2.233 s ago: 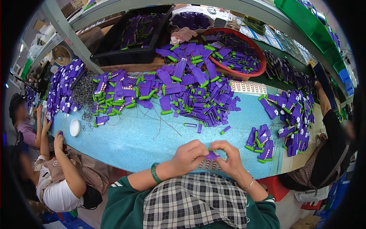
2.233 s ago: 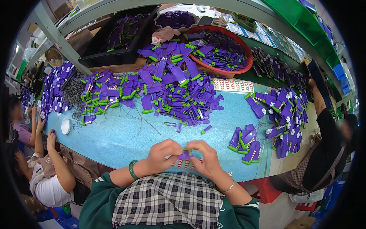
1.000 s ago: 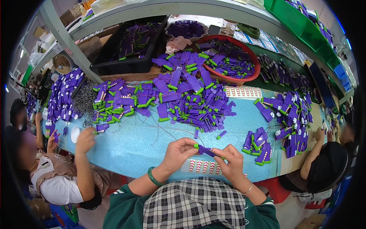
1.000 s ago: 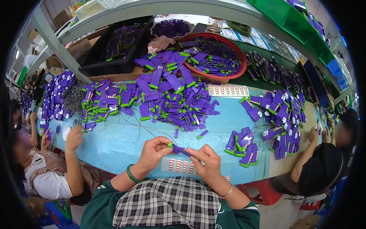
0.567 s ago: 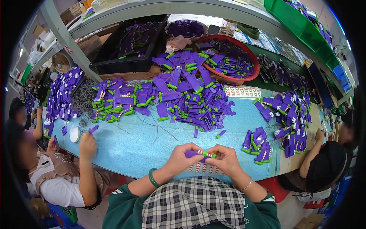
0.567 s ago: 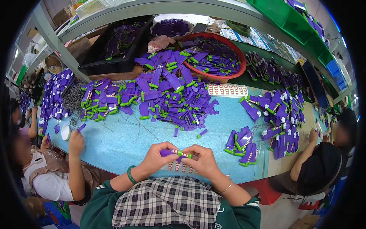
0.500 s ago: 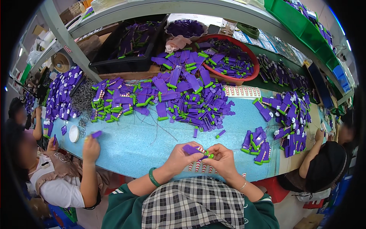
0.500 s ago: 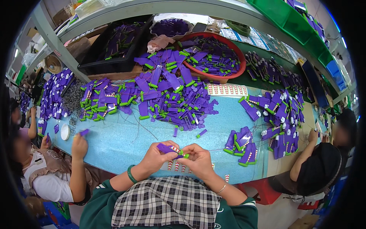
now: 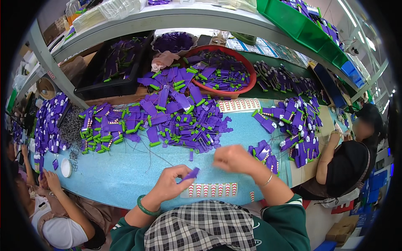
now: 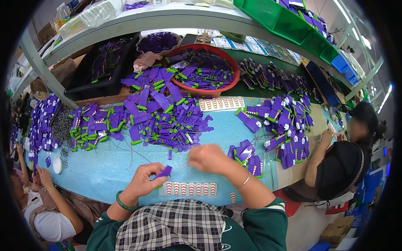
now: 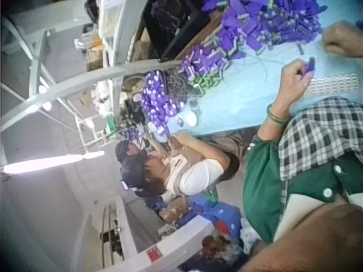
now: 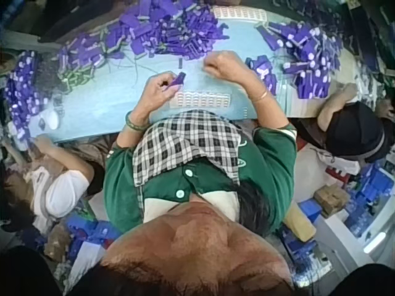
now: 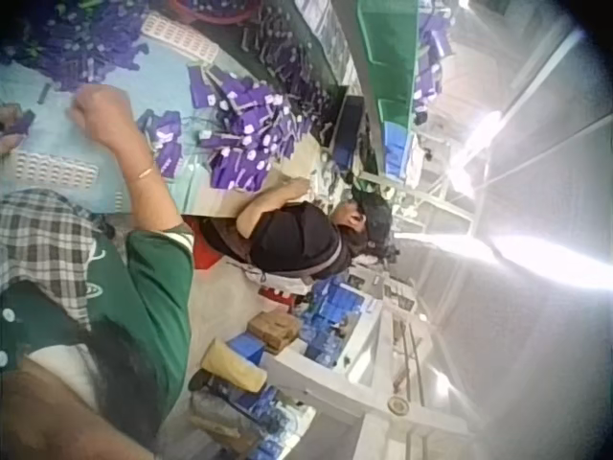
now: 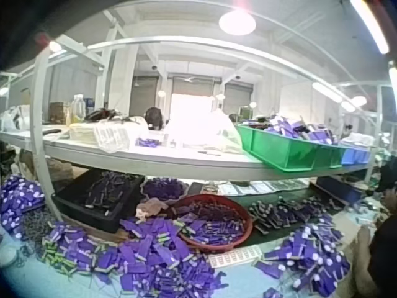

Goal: The person assembles small purple and green plastic components by hand at a workbench. They repeatedly pick up a purple base, insert a green piece, and place the finished unit into a pile on the table.

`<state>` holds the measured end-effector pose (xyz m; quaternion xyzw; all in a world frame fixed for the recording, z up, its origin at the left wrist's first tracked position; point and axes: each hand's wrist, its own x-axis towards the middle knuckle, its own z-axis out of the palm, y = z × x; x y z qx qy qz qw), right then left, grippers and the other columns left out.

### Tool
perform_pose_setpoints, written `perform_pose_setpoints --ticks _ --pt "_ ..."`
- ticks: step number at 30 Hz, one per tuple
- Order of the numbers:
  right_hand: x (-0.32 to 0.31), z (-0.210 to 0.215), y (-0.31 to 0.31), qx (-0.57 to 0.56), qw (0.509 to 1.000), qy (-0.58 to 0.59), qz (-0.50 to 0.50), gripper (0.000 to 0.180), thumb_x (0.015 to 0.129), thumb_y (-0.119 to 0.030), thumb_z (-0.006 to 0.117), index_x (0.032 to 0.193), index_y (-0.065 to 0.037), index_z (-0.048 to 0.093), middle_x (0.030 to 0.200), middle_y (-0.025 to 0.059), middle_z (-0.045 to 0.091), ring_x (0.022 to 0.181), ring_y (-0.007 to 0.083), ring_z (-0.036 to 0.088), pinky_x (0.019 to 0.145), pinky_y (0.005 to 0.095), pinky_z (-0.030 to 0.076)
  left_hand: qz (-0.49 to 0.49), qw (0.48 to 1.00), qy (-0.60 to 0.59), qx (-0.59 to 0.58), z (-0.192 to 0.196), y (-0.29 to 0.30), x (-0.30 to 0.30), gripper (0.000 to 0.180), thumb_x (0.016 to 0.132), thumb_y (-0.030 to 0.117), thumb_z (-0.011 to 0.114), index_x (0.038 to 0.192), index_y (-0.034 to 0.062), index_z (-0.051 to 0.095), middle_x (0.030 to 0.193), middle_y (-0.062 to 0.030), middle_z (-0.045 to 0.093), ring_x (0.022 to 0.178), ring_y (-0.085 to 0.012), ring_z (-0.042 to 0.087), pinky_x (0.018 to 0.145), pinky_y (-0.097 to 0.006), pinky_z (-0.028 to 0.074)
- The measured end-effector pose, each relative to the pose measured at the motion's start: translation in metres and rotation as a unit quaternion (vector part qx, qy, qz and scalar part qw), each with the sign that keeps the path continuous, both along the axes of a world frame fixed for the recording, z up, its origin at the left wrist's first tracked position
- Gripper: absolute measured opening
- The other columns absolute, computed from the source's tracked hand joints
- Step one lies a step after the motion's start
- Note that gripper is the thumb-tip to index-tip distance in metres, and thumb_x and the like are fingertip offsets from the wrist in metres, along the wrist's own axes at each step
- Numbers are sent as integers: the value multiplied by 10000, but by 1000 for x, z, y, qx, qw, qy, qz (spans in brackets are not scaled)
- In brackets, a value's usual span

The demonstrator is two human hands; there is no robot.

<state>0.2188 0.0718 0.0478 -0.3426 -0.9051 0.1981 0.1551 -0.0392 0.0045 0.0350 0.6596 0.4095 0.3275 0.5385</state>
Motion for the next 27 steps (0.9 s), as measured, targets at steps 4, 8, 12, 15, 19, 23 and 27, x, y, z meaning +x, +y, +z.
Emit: perform_pose_setpoints --ticks 4,8,12,15,19,23,27 --pt "31 -27 52 227 955 -101 -163 87 720 -132 679 726 -80 609 738 48 591 734 230 578 602 344 494 162 966 -171 -105 6 0 4 129 899 93 562 976 14 496 868 -94 629 780 -137 608 738 -288 500" --pt "37 -48 66 238 937 -203 -155 49 693 -88 605 728 -57 621 749 58 602 797 219 579 668 315 513 233 941 -242 -39 0 0 3 177 937 115 494 1084 42 428 847 -84 572 779 -163 586 731 -310 498" --pt "35 -49 67 254 930 -233 -132 70 688 -83 597 738 -49 633 770 64 604 795 219 580 669 316 516 253 925 -282 -18 -12 0 -5 150 965 153 457 1059 36 458 839 -63 573 760 -130 572 714 -280 480" --pt "38 -49 71 244 934 -233 -118 64 710 -91 598 741 -48 633 765 76 599 785 225 575 676 327 510 255 924 -285 -25 -13 -1 -3 185 979 203 447 1050 35 475 836 -60 570 742 -130 565 707 -283 476" --pt "38 -52 74 230 937 -230 -128 69 740 -113 614 745 -45 627 728 86 585 769 244 570 682 356 501 244 933 -263 -27 -16 -2 1 216 988 236 440 1036 31 487 836 -59 571 741 -129 568 710 -282 477" --pt "36 -52 74 210 940 -217 -158 50 760 -70 625 787 -28 630 732 98 601 700 243 595 640 342 512 244 931 -269 -26 -15 -1 3 233 995 248 423 1039 27 484 842 -62 576 749 -129 574 712 -280 482" --pt "22 -14 40 -180 940 155 -243 57 826 -28 596 864 0 628 824 126 671 648 207 632 598 292 521 244 933 -263 -43 -21 -4 3 226 996 227 421 1063 18 479 868 -71 591 774 -139 590 717 -291 494"
